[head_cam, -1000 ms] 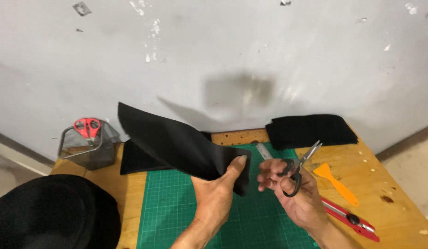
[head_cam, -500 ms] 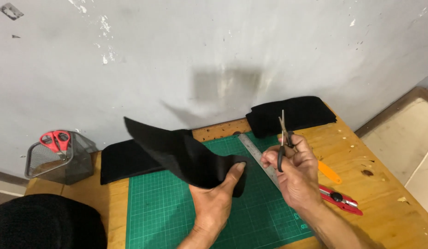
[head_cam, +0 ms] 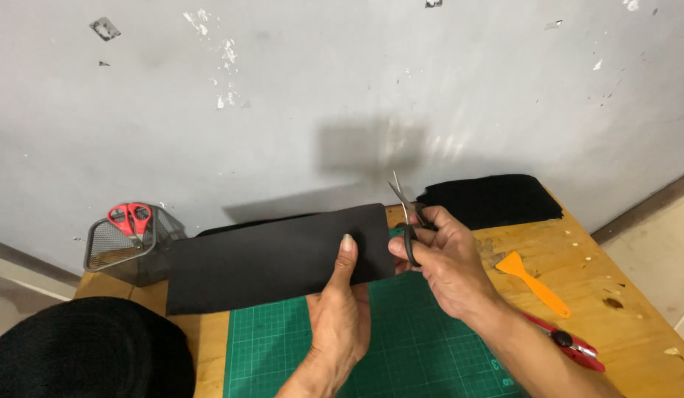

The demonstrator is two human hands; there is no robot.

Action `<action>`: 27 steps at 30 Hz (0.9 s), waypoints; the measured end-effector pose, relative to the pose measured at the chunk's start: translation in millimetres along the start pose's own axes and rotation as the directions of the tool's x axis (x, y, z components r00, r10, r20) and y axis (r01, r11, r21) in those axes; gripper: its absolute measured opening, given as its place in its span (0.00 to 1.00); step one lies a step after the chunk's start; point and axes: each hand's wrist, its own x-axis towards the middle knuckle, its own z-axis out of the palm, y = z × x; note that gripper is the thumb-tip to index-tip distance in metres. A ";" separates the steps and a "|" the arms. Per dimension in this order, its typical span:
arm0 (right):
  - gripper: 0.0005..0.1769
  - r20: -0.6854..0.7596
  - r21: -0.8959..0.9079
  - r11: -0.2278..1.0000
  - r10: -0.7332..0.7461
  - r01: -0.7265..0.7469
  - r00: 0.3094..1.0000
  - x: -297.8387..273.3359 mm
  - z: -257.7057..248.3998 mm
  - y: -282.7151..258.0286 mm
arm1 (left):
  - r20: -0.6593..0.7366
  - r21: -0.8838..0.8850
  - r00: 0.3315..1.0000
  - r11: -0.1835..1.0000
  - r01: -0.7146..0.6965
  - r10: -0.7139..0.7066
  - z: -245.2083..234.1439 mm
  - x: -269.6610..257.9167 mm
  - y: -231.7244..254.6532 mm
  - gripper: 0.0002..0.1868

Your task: The person is using scissors to carefully trim the edges of a piece of black material on a cutting mat.

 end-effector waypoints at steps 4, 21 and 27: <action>0.20 0.027 -0.041 0.998 0.042 -0.041 0.999 2.6 9.6 -8.8 | 0.096 -0.022 0.992 0.996 -0.085 0.087 -7.2 12.9 4.5 0.35; 0.20 -0.118 0.090 0.988 -0.113 0.124 0.987 17.2 1.2 -11.7 | 0.028 0.087 0.999 0.995 -0.044 0.041 -3.6 12.1 -2.9 0.42; 0.22 -0.048 0.013 0.995 -0.096 0.097 0.994 20.8 -2.0 -8.0 | 0.064 0.109 0.996 0.992 -0.070 0.064 0.5 17.1 -10.1 0.44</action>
